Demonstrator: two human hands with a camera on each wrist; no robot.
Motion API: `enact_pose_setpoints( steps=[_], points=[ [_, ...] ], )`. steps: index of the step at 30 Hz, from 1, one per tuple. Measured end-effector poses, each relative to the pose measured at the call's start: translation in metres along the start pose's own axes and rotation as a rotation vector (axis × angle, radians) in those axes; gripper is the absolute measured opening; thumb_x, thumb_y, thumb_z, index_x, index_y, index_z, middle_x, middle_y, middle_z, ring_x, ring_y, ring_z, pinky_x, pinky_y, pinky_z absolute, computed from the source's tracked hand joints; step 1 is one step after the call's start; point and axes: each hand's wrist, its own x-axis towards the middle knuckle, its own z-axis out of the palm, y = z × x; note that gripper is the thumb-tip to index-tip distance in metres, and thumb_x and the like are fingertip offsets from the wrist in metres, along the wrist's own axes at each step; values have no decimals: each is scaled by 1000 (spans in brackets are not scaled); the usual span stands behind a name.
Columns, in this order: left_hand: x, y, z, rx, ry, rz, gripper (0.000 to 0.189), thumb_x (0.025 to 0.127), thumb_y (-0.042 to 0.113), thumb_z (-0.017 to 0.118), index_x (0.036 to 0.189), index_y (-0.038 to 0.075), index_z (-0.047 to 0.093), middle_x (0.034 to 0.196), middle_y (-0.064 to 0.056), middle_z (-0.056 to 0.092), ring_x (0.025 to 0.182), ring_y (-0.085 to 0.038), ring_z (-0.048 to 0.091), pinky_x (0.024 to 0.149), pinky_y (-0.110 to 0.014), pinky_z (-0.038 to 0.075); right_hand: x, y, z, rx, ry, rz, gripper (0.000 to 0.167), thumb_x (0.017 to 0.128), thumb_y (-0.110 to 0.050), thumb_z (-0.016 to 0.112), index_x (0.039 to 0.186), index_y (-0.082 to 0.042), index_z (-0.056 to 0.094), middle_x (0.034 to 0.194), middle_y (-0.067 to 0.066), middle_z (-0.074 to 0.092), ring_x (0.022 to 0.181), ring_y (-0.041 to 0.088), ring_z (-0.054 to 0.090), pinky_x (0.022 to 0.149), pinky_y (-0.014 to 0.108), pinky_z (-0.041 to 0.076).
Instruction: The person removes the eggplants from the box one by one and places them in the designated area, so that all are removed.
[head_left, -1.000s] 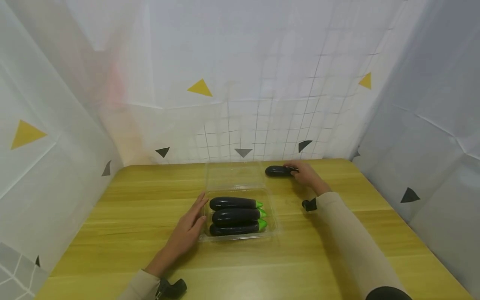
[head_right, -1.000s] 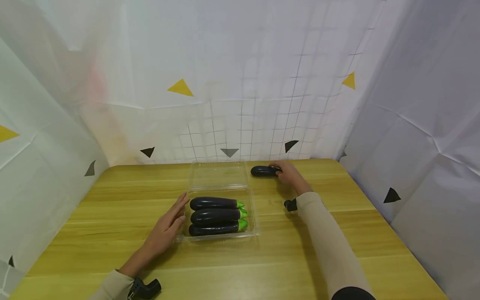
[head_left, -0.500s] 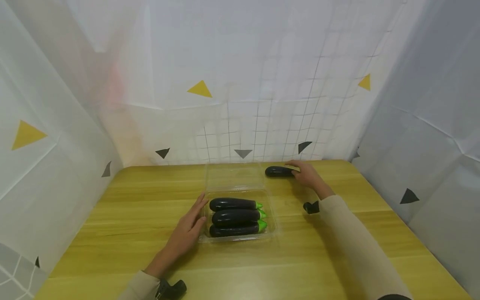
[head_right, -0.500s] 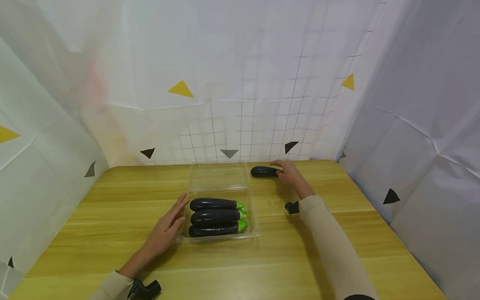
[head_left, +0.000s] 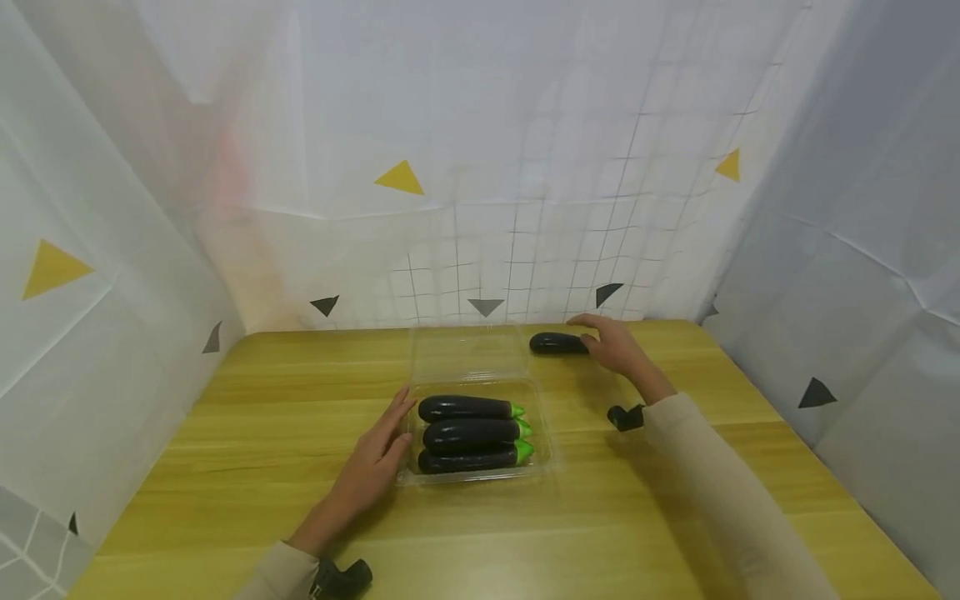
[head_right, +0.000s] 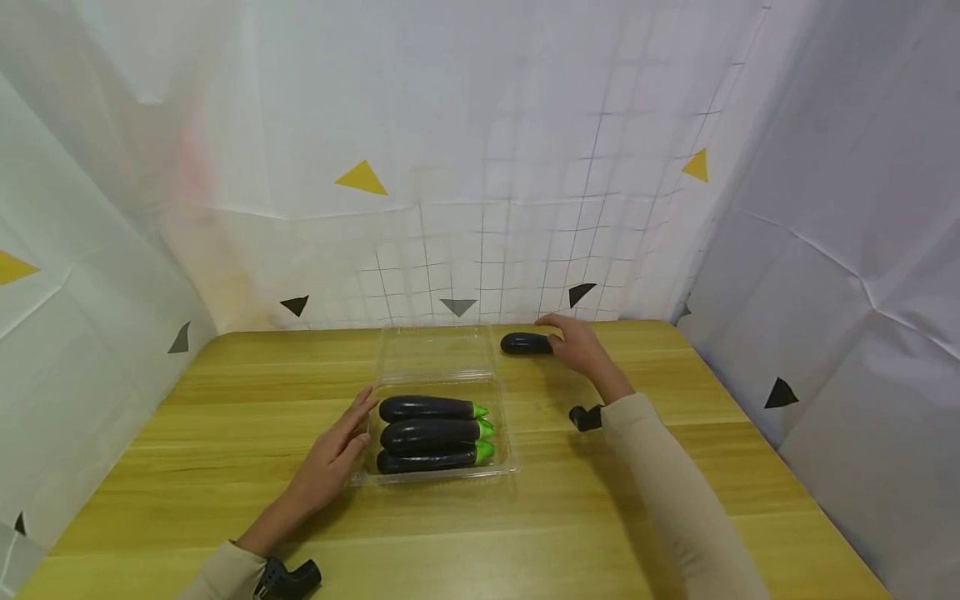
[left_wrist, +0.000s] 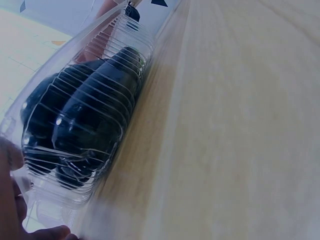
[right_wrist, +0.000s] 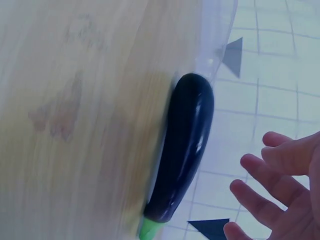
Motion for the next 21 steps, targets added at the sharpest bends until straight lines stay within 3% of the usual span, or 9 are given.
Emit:
enact_pose_setpoints(
  steps=[11,21],
  points=[
    [0,0,-2,-10,-2,4,54,108,5,52,161,4,38,170,-8,23,153,-27,26,119,-28,19,-7,-24,-1,21,52,-74,33,103,0,59,135,-1,67,140,19,63,131,42,55,104,60,44],
    [0,0,-1,-9,-5,-7,54,108,8,51,160,4,38,171,-3,22,152,-26,26,118,-28,20,-12,-47,-5,61,31,-101,31,104,-4,59,133,-1,68,131,18,68,125,40,59,101,60,48]
  ],
)
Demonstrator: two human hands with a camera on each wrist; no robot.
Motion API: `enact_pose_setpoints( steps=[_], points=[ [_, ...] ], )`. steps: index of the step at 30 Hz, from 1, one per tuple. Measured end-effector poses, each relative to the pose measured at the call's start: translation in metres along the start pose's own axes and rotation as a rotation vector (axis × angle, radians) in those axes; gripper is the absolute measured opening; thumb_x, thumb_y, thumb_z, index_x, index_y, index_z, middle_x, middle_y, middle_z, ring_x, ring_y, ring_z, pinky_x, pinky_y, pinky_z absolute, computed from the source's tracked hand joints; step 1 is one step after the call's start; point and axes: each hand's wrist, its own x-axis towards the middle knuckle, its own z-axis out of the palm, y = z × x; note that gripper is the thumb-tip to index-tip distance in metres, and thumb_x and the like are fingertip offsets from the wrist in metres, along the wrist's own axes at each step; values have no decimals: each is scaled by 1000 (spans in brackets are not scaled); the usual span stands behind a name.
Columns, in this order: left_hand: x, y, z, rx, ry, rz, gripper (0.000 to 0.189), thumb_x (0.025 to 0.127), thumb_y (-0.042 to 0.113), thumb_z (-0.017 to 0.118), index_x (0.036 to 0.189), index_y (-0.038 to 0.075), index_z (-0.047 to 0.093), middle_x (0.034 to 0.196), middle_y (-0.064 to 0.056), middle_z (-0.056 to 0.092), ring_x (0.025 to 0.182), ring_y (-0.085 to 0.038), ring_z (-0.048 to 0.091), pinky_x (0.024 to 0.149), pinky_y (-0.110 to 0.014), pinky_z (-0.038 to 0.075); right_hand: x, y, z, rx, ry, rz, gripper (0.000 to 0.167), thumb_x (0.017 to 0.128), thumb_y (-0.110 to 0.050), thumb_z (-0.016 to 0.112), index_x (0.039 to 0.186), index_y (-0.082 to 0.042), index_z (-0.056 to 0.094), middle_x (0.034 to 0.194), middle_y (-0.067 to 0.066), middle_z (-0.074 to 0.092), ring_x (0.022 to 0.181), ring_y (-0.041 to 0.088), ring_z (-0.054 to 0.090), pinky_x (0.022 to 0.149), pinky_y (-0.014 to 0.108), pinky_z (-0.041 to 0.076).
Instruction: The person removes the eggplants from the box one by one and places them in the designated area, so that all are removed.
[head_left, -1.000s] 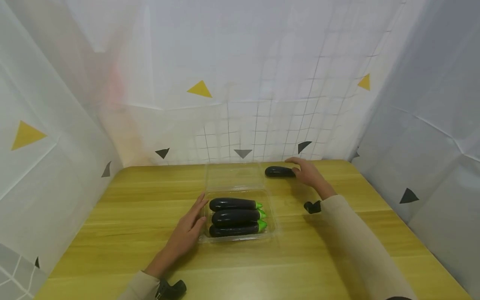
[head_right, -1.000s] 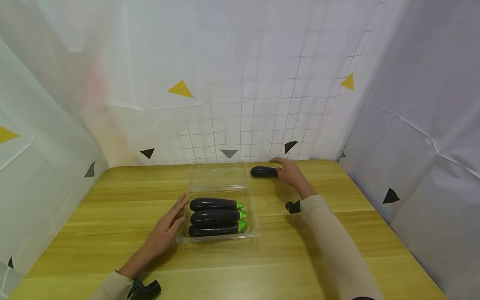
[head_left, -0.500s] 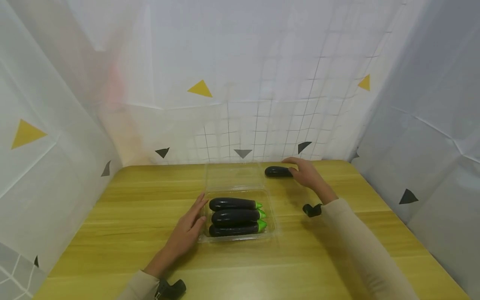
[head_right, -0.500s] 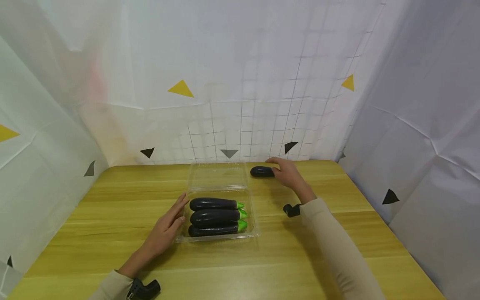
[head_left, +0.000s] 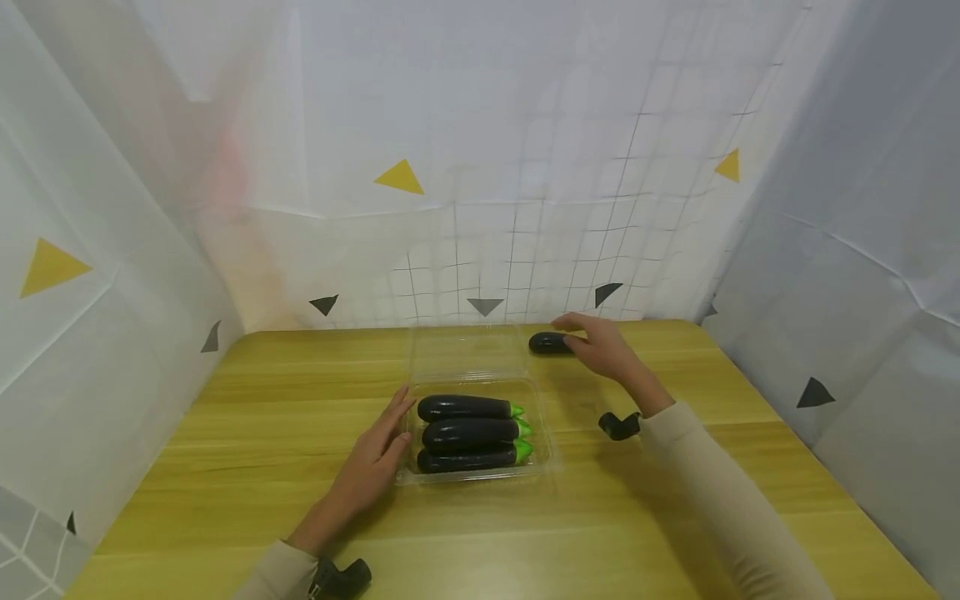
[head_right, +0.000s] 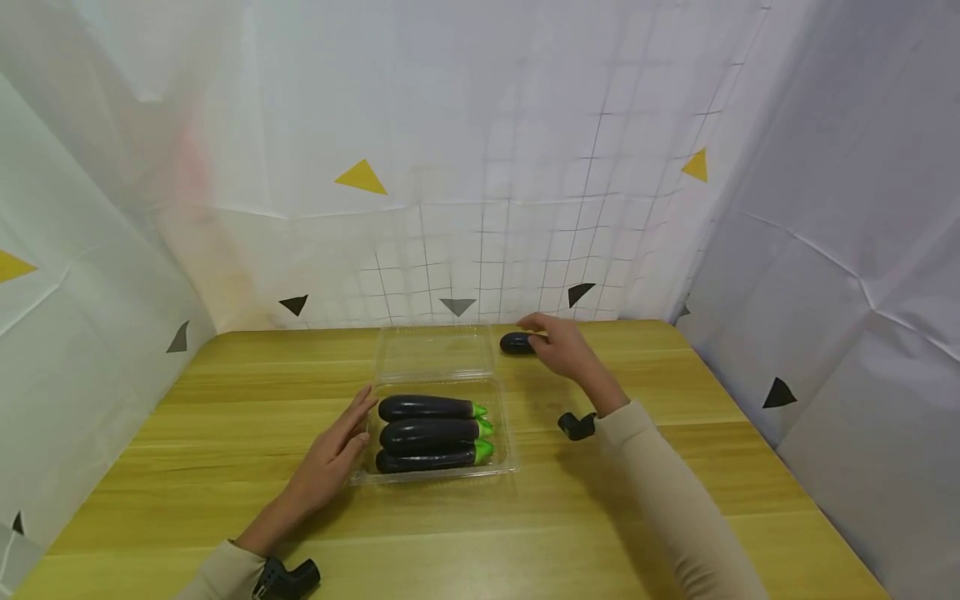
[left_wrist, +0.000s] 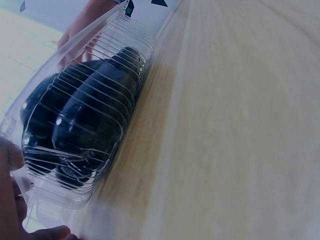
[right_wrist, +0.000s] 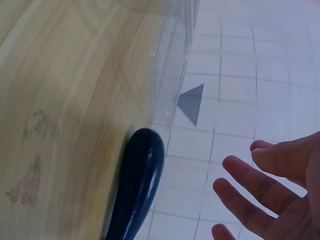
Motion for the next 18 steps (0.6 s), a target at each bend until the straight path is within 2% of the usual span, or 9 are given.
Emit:
enact_pose_setpoints(
  steps=[14,18],
  points=[
    [0,1,0,-11,0,6,54,107,5,52,160,2,38,171,-4,22,152,-26,26,118,-24,19,-6,-25,4,63,-24,-96,30,102,-3,64,132,-2,69,127,18,70,118,36,65,96,56,51],
    [0,1,0,-13,0,11,54,108,5,51,160,3,38,171,-1,21,153,-27,25,119,-25,18,-6,-30,6,83,-36,-121,30,101,-4,65,131,-1,70,127,17,70,118,36,64,96,57,51]
  ],
)
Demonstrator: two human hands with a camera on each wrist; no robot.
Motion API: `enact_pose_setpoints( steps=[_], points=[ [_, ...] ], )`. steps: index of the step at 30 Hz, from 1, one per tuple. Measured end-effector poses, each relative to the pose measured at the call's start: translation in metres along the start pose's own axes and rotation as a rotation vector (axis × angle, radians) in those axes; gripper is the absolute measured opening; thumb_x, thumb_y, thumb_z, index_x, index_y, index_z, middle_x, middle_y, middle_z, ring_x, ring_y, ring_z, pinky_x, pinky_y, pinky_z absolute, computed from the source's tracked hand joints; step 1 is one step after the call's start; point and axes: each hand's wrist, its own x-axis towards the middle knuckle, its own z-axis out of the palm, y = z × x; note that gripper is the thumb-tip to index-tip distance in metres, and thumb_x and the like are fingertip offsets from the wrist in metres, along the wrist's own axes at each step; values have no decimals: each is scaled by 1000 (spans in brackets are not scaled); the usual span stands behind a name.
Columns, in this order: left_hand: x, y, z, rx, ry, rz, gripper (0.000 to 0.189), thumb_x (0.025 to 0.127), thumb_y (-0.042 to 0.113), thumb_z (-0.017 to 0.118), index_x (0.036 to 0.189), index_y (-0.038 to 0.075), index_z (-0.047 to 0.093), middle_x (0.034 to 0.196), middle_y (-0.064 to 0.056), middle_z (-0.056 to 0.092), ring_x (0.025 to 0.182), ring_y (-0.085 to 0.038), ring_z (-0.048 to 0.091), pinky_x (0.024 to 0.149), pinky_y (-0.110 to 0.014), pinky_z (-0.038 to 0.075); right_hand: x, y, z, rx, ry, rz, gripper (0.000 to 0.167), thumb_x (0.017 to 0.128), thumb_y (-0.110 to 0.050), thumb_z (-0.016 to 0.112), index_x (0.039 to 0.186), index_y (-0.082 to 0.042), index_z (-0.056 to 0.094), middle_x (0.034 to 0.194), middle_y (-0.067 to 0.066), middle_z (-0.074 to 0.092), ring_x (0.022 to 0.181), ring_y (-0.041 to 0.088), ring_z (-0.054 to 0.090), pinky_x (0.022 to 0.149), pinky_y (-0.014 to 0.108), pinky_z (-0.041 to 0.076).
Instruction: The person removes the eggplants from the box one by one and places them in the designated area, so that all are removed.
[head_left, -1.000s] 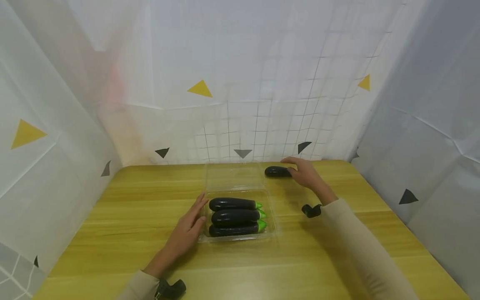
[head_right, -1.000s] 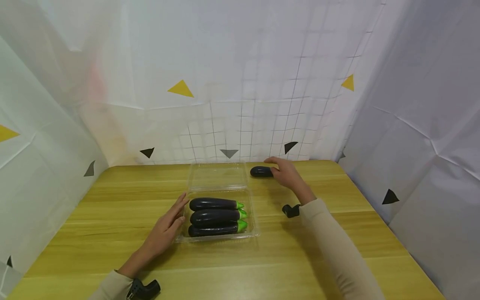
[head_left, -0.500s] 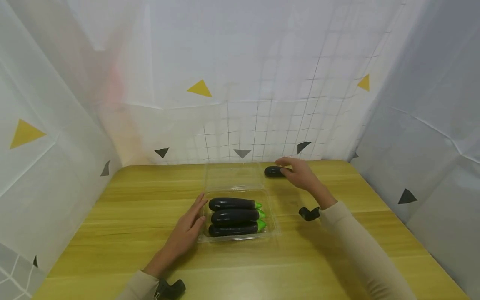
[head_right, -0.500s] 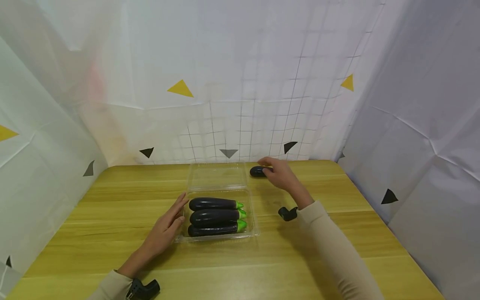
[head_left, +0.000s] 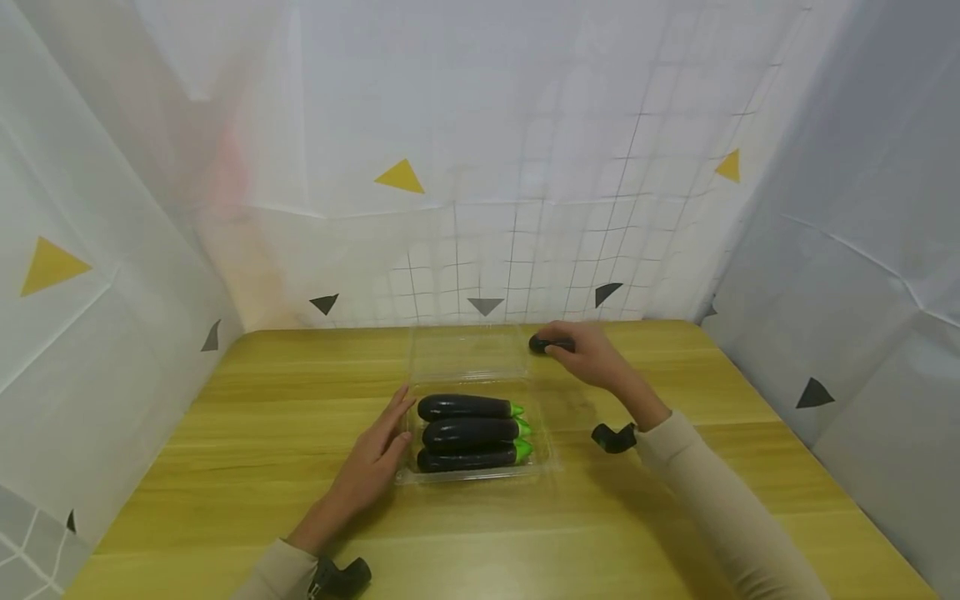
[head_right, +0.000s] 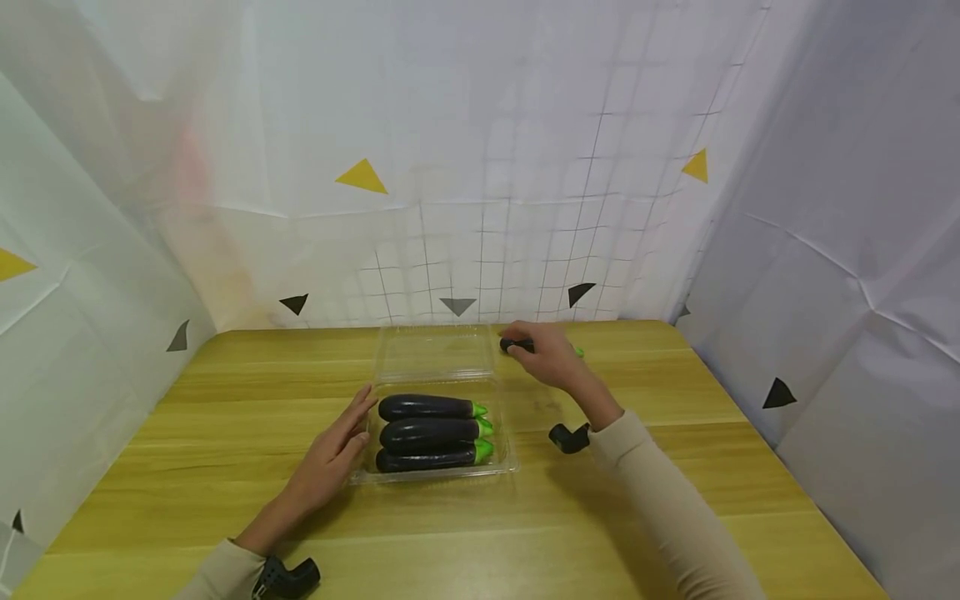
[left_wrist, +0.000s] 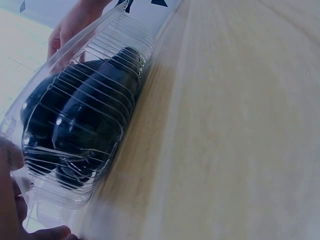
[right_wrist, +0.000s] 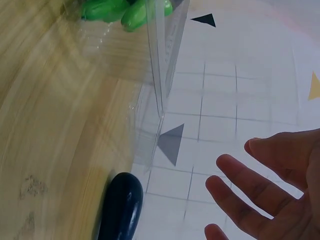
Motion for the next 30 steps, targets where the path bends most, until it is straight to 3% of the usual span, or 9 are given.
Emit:
enact_pose_setpoints(
  steps=[7,21,30],
  points=[
    [1,1,-1,5,-1,-10,54,108,5,52,160,4,38,171,2,20,152,-25,26,120,-36,23,2,-9,4,43,-8,-32,31,101,-3,65,132,1,69,126,20,69,116,39,65,97,55,52],
    [0,-1,0,7,0,-5,54,108,6,52,160,4,39,171,2,20,152,-25,26,120,-38,23,3,-35,13,247,-80,-32,35,103,-4,63,138,3,62,130,20,67,121,41,62,98,57,51],
    [0,0,-1,8,-4,-9,54,108,8,51,160,5,38,171,3,20,153,-25,26,120,-39,23,3,-48,20,187,-141,-58,28,102,-8,65,130,-7,69,126,9,70,116,28,66,100,60,49]
  ],
)
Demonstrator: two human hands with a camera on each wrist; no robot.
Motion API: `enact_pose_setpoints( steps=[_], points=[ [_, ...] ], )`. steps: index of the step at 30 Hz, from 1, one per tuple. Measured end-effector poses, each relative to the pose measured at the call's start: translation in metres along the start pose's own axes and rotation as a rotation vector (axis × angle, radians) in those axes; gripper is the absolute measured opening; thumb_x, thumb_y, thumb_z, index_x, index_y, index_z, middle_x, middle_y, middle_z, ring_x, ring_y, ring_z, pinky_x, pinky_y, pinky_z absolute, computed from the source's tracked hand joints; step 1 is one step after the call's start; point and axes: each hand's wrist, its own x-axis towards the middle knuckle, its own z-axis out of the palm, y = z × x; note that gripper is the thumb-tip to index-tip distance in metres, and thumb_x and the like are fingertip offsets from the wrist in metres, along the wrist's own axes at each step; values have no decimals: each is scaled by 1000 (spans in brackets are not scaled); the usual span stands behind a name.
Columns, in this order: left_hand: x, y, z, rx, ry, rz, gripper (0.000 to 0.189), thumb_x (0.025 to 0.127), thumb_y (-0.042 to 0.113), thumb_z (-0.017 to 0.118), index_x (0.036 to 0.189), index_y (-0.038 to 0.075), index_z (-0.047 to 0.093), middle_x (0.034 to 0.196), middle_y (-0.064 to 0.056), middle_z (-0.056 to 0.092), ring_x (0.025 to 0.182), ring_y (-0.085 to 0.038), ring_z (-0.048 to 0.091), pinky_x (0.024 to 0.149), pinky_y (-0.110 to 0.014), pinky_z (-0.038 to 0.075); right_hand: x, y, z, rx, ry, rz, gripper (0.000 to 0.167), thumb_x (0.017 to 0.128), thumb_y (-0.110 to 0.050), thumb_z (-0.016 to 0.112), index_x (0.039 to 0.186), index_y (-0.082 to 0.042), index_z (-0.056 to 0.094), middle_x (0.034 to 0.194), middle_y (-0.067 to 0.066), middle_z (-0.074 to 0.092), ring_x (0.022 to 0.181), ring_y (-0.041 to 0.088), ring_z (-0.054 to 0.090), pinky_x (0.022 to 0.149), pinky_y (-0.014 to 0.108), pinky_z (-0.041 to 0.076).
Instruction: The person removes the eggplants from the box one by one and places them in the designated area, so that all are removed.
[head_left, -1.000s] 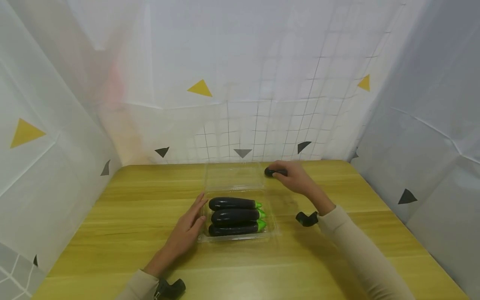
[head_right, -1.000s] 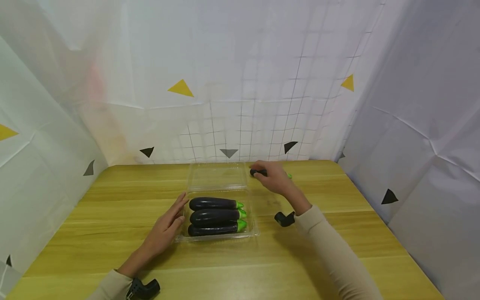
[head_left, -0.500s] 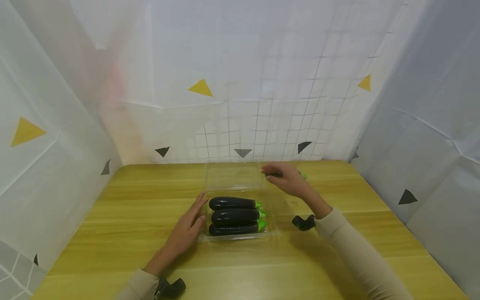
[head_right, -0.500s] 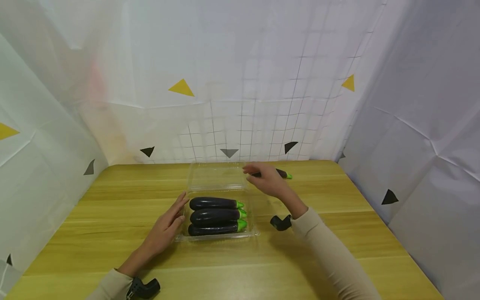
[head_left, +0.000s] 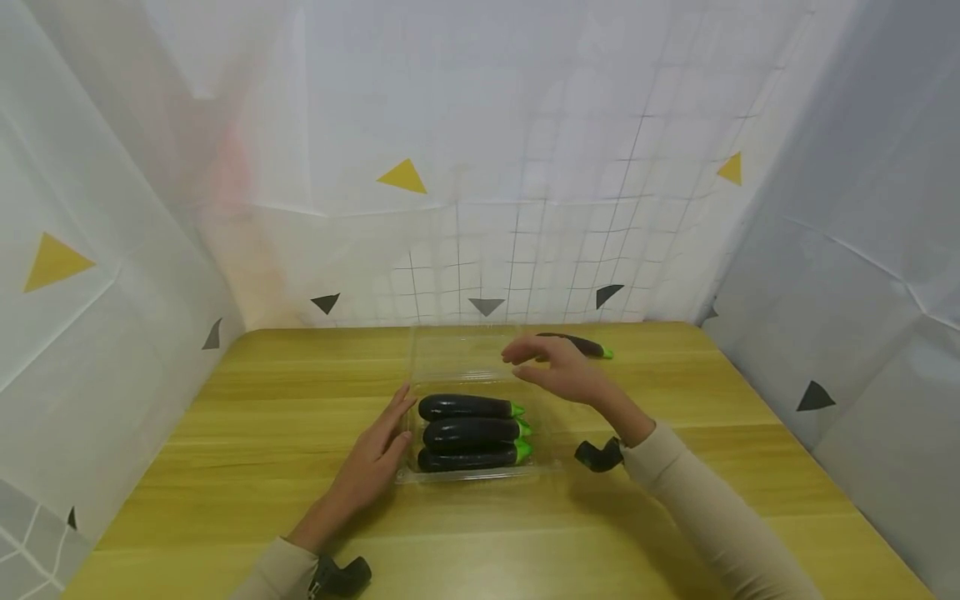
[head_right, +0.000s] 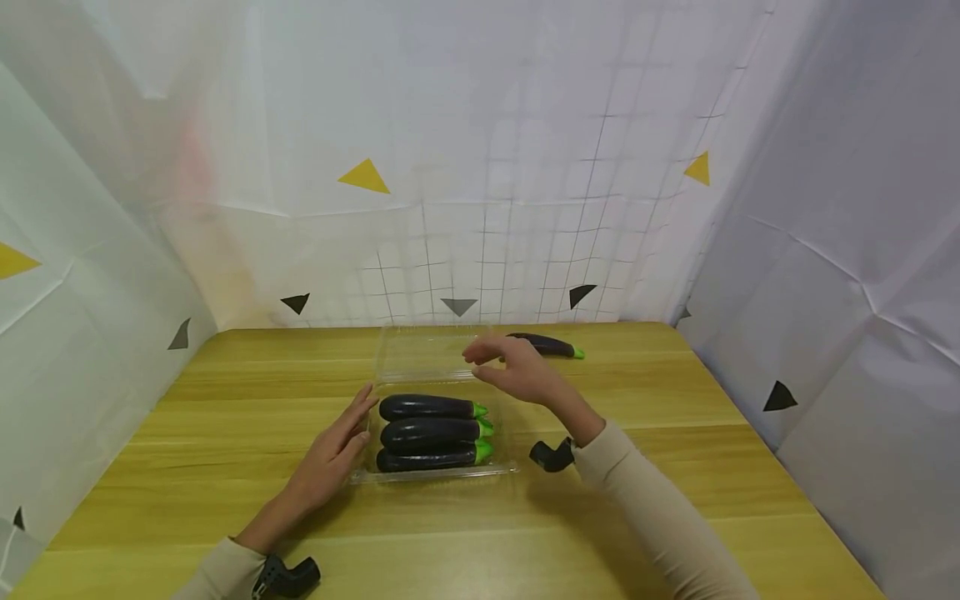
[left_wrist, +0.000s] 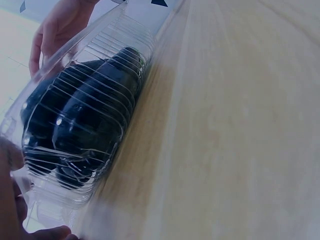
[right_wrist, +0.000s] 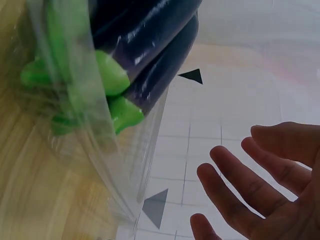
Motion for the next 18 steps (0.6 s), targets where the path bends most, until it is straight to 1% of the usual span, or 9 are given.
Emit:
enact_pose_setpoints(
  steps=[3,9,15,18],
  points=[
    [0,0,0,0,2,2,54,108,7,52,160,5,38,171,2,20,153,-25,26,120,-39,24,0,-3,4,7,-42,-12,27,103,-11,65,130,-8,69,124,8,71,114,26,66,98,59,50],
    [-1,-2,1,2,1,4,54,108,7,52,161,4,38,171,2,19,153,-25,26,120,-38,23,1,-11,12,79,-136,-53,26,104,-12,64,129,-6,69,122,13,71,112,24,67,97,55,53],
    [0,-1,1,6,0,3,54,109,9,51,161,5,38,171,3,20,153,-25,26,120,-41,24,3,-14,18,129,-179,-66,26,103,-9,65,128,-3,69,121,12,72,111,26,68,96,54,54],
    [0,-1,1,7,2,6,54,108,8,51,160,5,38,171,0,21,152,-25,26,120,-43,24,4,-16,21,127,-201,-60,26,102,-7,66,128,-3,69,120,10,72,111,25,68,95,51,54]
  ],
)
